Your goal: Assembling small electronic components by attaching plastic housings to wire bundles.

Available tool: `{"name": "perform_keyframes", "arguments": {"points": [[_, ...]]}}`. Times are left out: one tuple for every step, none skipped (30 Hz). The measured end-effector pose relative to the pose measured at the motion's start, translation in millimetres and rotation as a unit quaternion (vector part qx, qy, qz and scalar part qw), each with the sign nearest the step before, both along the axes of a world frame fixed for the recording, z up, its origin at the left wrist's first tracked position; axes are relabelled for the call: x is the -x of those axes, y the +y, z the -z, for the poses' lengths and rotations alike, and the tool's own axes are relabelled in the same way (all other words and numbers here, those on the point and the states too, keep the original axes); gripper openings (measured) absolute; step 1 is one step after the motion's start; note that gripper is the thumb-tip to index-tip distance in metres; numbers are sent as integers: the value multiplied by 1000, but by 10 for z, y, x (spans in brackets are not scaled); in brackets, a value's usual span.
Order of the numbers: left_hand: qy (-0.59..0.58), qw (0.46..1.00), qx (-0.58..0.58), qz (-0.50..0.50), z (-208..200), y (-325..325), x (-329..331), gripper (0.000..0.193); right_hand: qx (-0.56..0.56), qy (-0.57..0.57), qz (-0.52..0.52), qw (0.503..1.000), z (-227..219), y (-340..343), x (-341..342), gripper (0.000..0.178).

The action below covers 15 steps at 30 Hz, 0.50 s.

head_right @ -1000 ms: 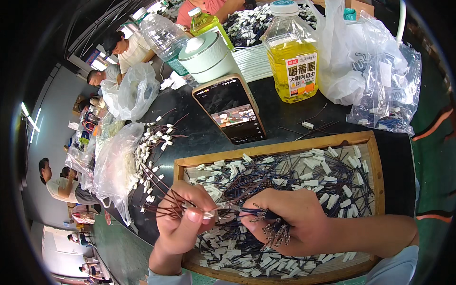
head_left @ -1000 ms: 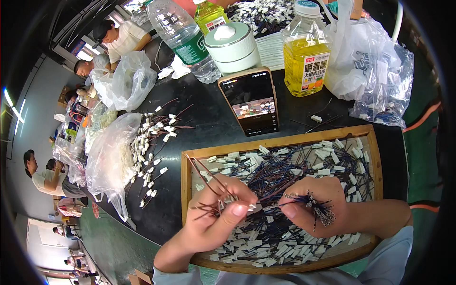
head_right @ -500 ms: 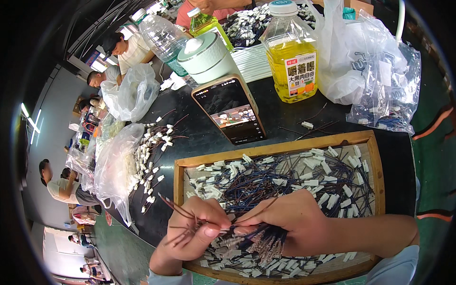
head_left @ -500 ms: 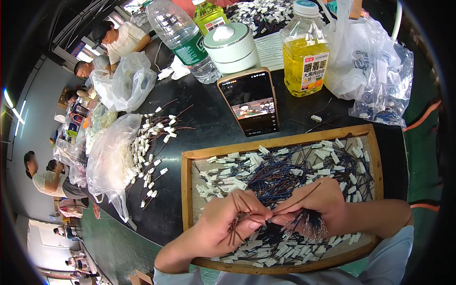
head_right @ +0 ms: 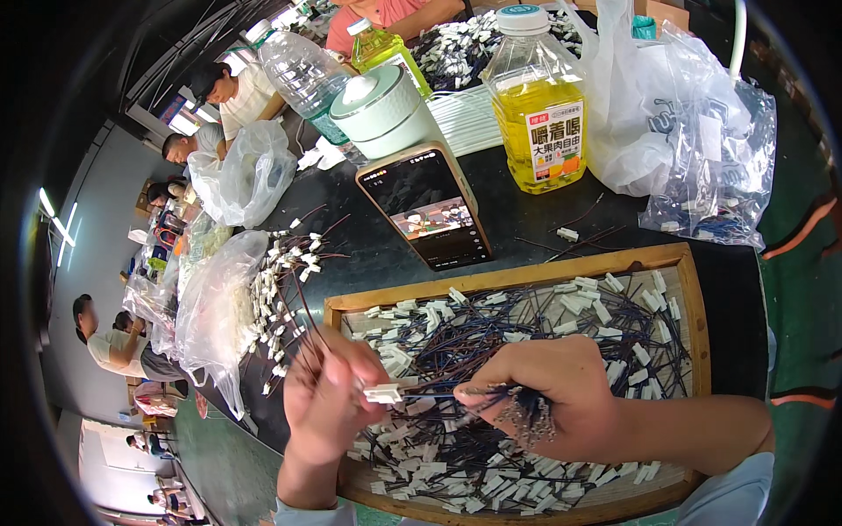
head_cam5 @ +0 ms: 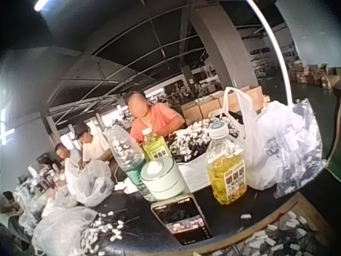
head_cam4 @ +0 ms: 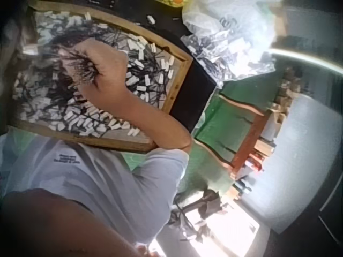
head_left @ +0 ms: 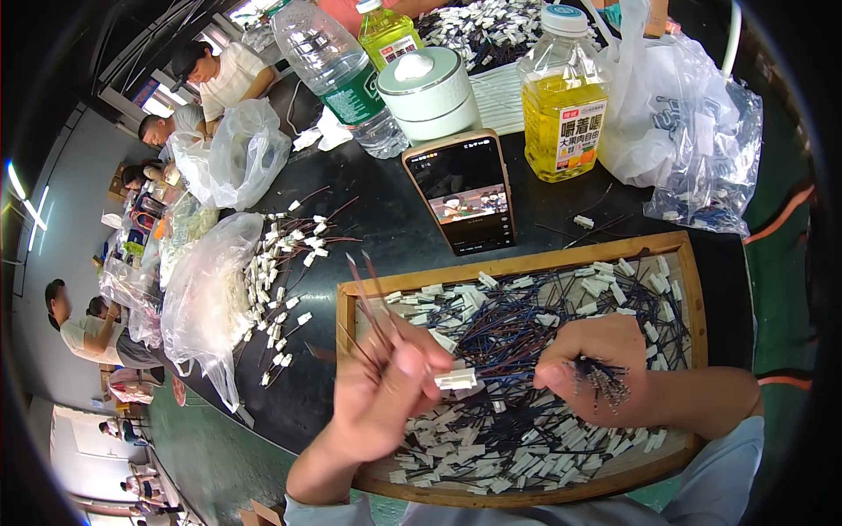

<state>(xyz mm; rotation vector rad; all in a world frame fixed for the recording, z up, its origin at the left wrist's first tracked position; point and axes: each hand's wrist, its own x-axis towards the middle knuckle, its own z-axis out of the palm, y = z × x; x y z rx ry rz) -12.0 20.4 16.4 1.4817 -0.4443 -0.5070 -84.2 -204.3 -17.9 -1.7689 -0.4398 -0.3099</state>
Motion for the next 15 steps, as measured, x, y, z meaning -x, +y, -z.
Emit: {"name": "perform_keyframes", "arguments": {"points": [[10, 998, 64, 6, -5, -31, -73, 24, -23, 1, -10, 1000, 1, 13, 7, 16], [9, 998, 63, 4, -14, -13, -122, 24, -46, 3, -20, 999, -4, 25, 13, 15], [148, 976, 161, 11, -8, 17, -198, 24, -46, 4, -19, 999, -34, 25, 11, 15], [283, 925, 253, 18, 2, 49, -267, 23, -13, 55, -15, 998, -95, 34, 12, 16], [288, 921, 260, 28, 23, 71, -324, 21, 19, 107, -12, 994, -132, 46, 6, 18], [289, 921, 261, 28, 27, 79, -346, 21, 19, 107, -12, 994, -134, 70, 4, 18], [305, 912, 274, -4, 26, 85, -360, 20, -35, 130, 22, 991, -125, 99, 6, 18], [320, 902, 288, -36, 20, 88, -364, 19, -89, 153, 55, 983, -108, 123, 13, 19], [308, 907, 282, -50, 26, 71, -363, 22, -89, 153, 55, 983, -53, 139, 19, 19], [308, 907, 283, -50, 23, 44, -358, 22, -111, 123, 81, 983, 13, 158, 22, 19], [318, 899, 291, -72, 13, 12, -351, 25, -132, 92, 107, 981, 61, 167, 19, 18], [328, 891, 299, -94, 9, -12, -344, 28, -132, 92, 108, 981, 90, 173, 11, 18], [328, 891, 299, -94, 10, -24, -328, 28, -106, 69, 123, 984, 101, 184, -5, 16], [324, 898, 285, -88, 16, -29, -307, 30, -79, 46, 137, 986, 107, 186, -14, 14], [319, 904, 272, -83, 15, -12, -279, 33, -80, 46, 136, 986, 80, 166, -10, 14]]}}
